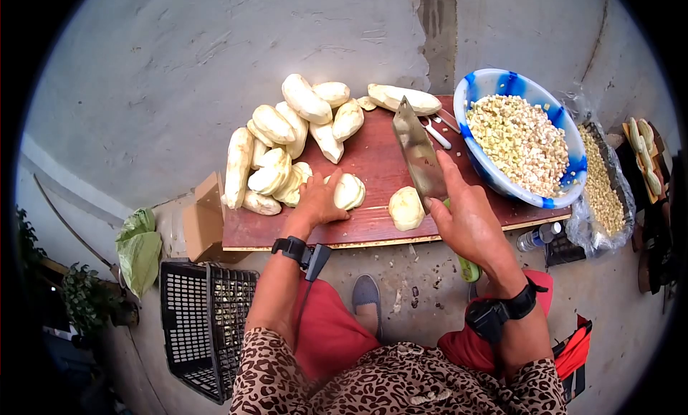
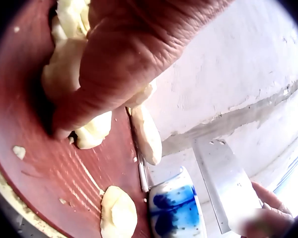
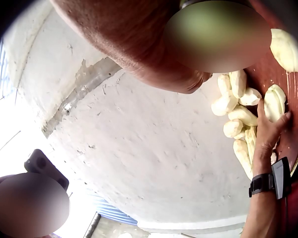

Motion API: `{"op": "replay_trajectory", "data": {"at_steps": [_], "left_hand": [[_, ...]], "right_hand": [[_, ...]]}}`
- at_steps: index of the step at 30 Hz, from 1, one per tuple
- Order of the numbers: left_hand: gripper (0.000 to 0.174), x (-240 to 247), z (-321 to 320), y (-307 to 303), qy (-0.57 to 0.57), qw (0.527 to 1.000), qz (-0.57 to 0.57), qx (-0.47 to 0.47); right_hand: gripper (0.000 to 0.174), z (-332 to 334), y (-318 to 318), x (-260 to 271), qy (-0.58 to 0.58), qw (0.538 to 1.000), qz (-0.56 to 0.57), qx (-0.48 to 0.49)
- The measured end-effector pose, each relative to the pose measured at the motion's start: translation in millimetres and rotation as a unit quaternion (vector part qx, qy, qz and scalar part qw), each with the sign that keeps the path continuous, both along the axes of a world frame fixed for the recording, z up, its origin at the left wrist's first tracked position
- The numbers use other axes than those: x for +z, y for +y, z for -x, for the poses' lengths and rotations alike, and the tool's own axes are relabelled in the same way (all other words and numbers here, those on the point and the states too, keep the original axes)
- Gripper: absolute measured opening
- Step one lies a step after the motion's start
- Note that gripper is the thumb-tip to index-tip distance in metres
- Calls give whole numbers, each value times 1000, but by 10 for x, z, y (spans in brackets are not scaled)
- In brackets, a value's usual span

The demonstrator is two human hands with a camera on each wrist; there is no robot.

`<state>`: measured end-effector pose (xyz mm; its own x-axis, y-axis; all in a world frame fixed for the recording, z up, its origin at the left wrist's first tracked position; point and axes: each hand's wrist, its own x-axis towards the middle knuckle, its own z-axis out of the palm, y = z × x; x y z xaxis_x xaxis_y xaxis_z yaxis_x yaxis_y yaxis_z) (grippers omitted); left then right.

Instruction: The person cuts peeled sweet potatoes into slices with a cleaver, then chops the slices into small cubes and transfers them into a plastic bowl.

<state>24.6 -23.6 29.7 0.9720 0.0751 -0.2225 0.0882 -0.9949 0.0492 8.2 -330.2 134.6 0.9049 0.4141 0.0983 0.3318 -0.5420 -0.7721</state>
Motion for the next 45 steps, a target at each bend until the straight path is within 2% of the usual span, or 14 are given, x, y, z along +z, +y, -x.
{"op": "replay_trajectory", "data": {"at_steps": [7,15,24,28,37,41,45], "left_hand": [[112,-80,113,-291,5,998,54,38],[111,-111,254,-239,-31,987,116,107],[109,3,556,120,-48,994,34,98],[110,-13,623,205,3,997,34,64],[114,-172,665,85,-48,990,91,98],[114,-242,641,-80,-61,990,65,108],[114,-224,564,-146,-70,983,104,133]], "right_hand": [[67,7,38,38,8,1000,11,1],[67,9,100,29,17,1000,12,6],[65,4,157,-68,-11,1000,-3,26],[65,14,185,-72,-13,999,9,31],[66,17,173,-102,-17,999,7,31],[66,14,168,-109,-17,999,9,30],[66,7,168,-120,-19,999,7,30]]}}
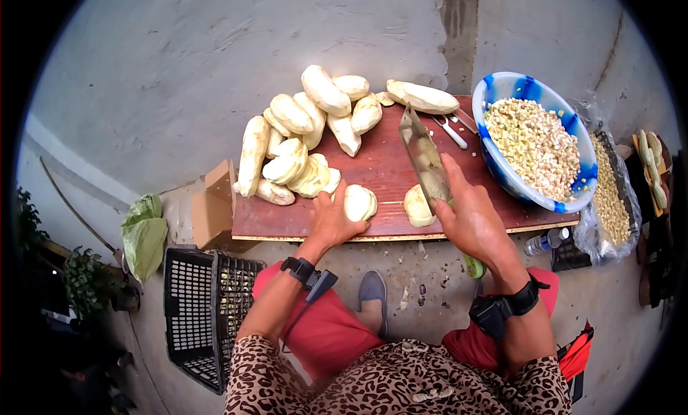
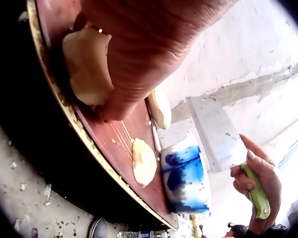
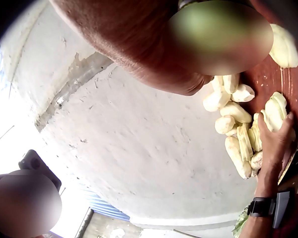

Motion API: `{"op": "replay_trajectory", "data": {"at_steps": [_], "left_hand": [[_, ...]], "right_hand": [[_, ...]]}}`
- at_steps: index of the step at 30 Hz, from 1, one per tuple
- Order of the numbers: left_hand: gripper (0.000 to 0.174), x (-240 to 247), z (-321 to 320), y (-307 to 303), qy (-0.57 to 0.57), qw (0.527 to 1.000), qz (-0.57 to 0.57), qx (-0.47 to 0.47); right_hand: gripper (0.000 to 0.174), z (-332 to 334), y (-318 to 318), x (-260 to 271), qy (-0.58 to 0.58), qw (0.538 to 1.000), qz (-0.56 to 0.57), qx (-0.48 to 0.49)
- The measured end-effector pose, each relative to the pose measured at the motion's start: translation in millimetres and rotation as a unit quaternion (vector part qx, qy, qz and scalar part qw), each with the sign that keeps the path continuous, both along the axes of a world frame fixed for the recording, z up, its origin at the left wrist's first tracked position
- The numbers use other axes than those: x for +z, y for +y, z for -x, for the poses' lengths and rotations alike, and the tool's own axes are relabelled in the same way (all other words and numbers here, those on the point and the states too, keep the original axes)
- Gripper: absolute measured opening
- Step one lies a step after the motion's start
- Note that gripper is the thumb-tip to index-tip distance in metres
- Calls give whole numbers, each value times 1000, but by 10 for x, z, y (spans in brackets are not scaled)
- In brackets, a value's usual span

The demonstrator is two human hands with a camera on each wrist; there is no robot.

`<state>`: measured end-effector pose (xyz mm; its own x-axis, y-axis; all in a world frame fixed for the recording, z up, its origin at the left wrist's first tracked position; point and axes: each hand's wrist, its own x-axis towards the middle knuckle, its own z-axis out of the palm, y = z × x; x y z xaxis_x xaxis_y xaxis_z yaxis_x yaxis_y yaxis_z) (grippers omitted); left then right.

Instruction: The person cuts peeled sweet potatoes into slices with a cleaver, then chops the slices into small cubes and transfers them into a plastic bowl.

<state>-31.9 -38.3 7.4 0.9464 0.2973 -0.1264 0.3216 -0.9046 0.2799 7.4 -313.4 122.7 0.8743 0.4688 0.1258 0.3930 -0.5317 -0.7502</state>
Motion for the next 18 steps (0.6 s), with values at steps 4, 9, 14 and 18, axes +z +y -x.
{"op": "replay_trajectory", "data": {"at_steps": [4,9,14,18], "left_hand": [[111,-10,-100,-99,-15,1000,8,-1],[112,99,-170,-328,37,997,-26,-62],[100,-2,-371,-150,49,994,42,-89],[81,-96,-530,185,28,983,127,-132]], "right_hand": [[66,5,15,48,10,1000,15,-2],[66,-16,29,50,21,1000,21,-2],[67,-26,26,12,5,1000,10,1],[67,-20,19,46,6,1000,21,-1]]}}
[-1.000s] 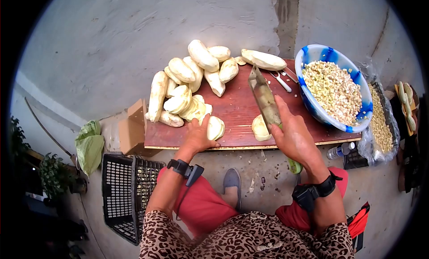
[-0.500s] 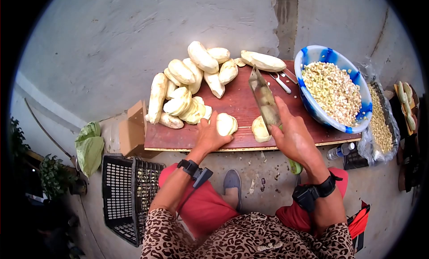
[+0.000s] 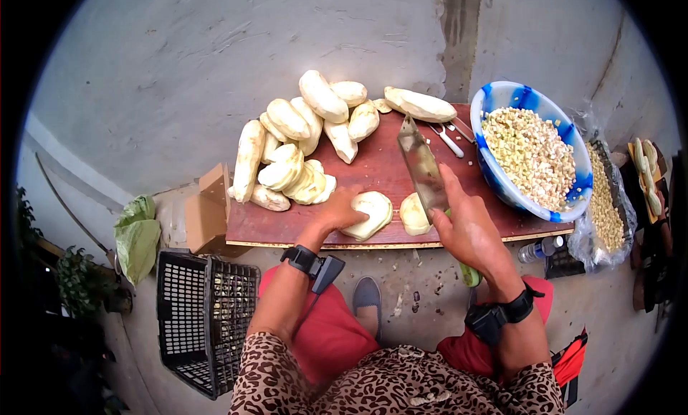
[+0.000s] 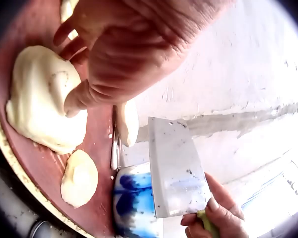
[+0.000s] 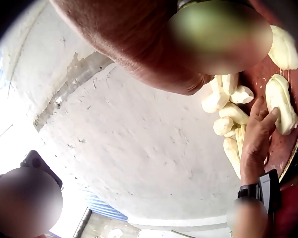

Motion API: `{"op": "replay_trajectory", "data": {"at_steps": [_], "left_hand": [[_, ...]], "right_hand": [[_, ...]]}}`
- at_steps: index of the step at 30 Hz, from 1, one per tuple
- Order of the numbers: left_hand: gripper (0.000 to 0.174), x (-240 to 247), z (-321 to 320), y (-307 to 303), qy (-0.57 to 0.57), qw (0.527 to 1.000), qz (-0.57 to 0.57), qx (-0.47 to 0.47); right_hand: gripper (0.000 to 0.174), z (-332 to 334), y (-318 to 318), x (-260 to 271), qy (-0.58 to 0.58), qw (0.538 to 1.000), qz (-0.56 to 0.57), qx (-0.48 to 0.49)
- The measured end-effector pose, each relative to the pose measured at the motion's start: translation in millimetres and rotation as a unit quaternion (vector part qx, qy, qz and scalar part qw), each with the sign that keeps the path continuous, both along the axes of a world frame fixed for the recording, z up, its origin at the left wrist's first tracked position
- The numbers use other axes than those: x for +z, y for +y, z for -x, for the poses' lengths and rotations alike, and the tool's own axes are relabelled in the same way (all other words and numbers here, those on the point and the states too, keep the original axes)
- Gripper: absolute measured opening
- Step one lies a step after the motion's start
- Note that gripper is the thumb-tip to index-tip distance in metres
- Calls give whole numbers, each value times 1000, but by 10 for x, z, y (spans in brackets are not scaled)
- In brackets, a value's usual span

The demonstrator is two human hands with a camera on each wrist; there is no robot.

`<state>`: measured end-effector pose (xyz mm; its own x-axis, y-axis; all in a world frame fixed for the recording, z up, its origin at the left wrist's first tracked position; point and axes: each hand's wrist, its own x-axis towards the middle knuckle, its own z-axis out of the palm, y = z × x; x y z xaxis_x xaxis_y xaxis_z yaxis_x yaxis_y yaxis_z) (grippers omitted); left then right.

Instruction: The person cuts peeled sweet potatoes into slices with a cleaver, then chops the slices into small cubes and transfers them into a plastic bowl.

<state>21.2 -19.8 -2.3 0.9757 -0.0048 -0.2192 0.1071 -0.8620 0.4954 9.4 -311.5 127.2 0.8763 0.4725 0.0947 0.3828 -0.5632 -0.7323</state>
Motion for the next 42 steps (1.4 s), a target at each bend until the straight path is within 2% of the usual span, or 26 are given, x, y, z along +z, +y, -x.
{"op": "replay_trajectory", "data": {"at_steps": [1,4,7,10,16,19,20,25,27,28,31,35,37,39,40,42], "left_hand": [[77,-27,-17,35,-17,1000,11,-7],[74,-57,-60,51,41,996,79,28],[71,-7,-78,31,101,989,85,68],[79,-56,-92,82,119,987,93,54],[60,111,7,-33,110,976,159,102],[52,204,20,-6,49,973,196,112],[51,68,-53,102,16,976,179,120],[51,226,-141,290,-145,959,100,223],[47,258,-169,286,-217,940,-2,261],[43,270,-184,282,-229,934,-9,274],[41,267,-176,156,-253,910,-198,263],[45,264,-161,-23,-390,862,-276,169],[45,251,-133,-209,-354,919,-148,89],[47,186,-113,-435,-261,965,-14,9],[49,92,-104,-550,-254,967,-1,-25],[60,76,-63,-797,-143,988,25,-58]], "right_hand": [[67,2,0,1,3,1000,-1,0],[68,8,5,16,11,1000,-3,-1],[68,18,13,47,19,1000,2,-2],[68,21,16,38,16,1000,3,-2],[68,17,3,-35,-4,1000,-16,2],[68,3,-17,-96,-18,999,-29,9],[68,0,-22,-101,-13,1000,-26,7],[68,22,-39,-28,16,1000,-7,-1],[68,32,-48,16,28,1000,11,-5],[68,30,-55,9,21,1000,7,-7],[67,12,-86,-18,2,1000,-5,-13],[67,-18,-162,3,-12,999,-1,-29],[67,-19,-186,-8,-19,999,4,-37],[67,-37,-225,-82,-30,999,6,-42],[67,-37,-244,-116,-30,998,22,-42],[66,-15,-293,-188,-29,997,56,-45]]}}
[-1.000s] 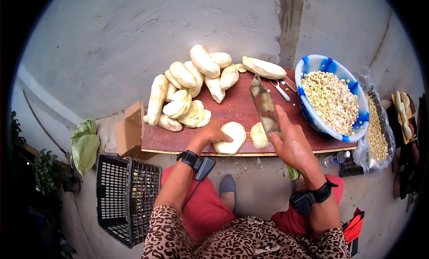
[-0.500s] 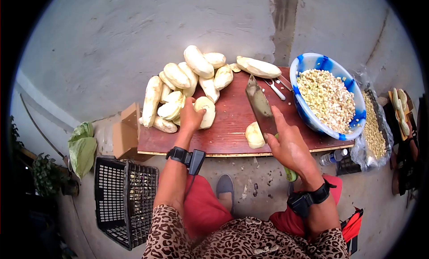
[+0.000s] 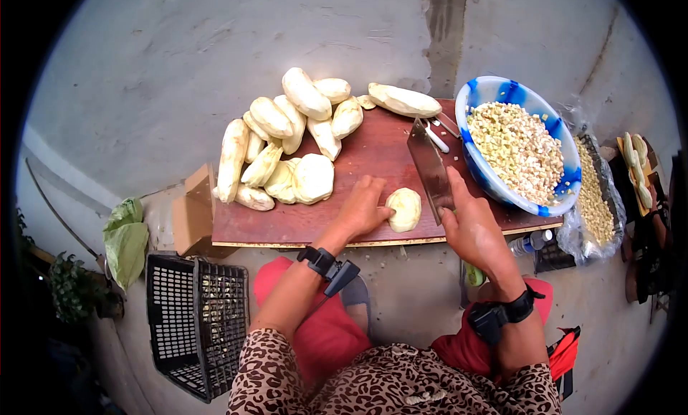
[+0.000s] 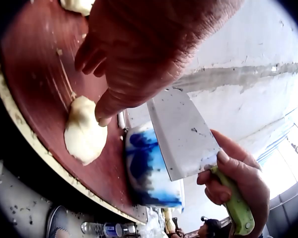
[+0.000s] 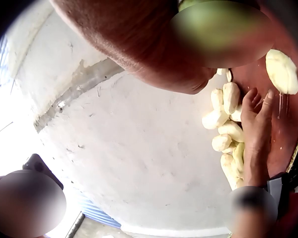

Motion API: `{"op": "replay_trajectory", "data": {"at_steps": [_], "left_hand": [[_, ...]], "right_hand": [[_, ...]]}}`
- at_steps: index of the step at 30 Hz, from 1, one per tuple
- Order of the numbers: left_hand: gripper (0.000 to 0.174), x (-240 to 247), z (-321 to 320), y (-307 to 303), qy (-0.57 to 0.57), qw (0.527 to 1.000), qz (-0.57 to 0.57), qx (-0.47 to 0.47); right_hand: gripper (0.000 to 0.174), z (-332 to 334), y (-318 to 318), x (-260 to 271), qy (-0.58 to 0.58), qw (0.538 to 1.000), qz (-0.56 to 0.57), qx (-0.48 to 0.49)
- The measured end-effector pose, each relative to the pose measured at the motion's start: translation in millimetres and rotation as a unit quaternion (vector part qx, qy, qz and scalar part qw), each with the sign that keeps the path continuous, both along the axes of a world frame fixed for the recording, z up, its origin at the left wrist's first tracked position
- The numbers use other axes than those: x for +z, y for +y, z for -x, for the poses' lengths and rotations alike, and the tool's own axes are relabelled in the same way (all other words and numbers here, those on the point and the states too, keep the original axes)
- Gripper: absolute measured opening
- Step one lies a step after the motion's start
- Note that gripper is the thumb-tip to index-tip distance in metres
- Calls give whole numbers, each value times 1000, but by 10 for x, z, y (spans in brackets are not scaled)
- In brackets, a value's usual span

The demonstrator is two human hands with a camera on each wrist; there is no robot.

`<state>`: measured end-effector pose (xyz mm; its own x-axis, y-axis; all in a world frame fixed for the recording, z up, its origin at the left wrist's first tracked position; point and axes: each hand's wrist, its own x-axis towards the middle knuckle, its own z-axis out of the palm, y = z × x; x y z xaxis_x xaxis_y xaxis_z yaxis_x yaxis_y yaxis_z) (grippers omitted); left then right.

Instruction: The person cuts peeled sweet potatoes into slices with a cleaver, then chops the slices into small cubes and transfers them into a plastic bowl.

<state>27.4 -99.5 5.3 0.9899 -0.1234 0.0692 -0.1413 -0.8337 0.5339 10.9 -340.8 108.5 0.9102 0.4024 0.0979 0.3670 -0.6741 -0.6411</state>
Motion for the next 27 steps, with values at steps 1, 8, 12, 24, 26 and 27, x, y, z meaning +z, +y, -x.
{"op": "replay_trajectory", "data": {"at_steps": [1,8,12,24,26,27], "left_hand": [[65,75,36,-128,67,998,13,-6],[70,-59,104,-353,70,996,-47,-14],[68,-129,139,-355,47,997,-58,-14],[61,-199,322,-481,-2,994,-7,108],[60,-209,328,-463,-8,995,-10,100],[60,-234,336,-446,-13,996,-14,90]], "right_hand": [[66,17,-18,-43,4,1000,11,-3],[67,264,-107,-534,31,994,107,-20],[68,415,-74,-518,64,988,142,-15],[72,336,304,-760,8,990,137,26],[73,294,329,-808,-22,990,138,26],[72,275,330,-820,-22,989,145,27]]}}
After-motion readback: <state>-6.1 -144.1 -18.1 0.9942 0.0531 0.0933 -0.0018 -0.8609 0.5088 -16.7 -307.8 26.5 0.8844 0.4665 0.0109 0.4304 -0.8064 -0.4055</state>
